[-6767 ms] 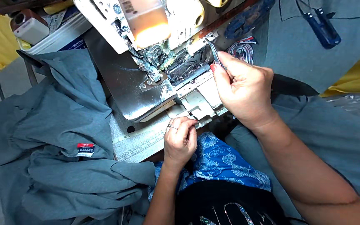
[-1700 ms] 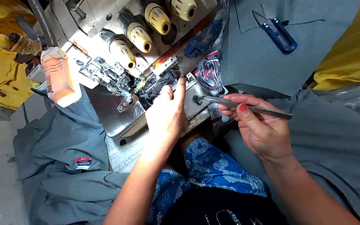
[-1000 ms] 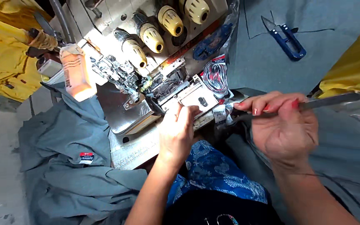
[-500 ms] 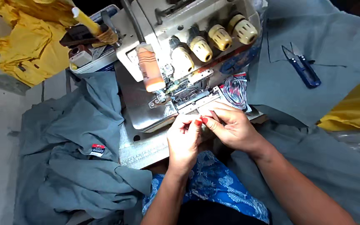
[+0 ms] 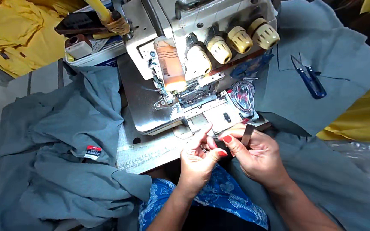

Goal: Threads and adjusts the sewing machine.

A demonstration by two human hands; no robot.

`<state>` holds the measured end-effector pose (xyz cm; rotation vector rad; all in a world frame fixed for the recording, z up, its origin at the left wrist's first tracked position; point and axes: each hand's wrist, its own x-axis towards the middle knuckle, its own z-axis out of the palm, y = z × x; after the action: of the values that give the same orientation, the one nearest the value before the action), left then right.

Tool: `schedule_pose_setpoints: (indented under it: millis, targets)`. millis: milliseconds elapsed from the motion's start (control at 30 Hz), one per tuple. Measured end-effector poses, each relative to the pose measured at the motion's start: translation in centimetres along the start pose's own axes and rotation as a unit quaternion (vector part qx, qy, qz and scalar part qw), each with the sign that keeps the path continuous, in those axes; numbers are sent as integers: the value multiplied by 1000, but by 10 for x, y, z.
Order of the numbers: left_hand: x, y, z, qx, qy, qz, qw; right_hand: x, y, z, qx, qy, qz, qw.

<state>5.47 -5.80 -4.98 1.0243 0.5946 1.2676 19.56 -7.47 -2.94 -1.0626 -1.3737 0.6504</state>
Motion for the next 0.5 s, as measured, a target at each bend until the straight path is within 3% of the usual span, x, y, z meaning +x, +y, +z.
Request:
schedule_pose_setpoints:
  millis: [500]
  targets:
    - [0, -5, 11, -152, 58, -60, 985, -8, 2, 3, -1, -29, 21, 999]
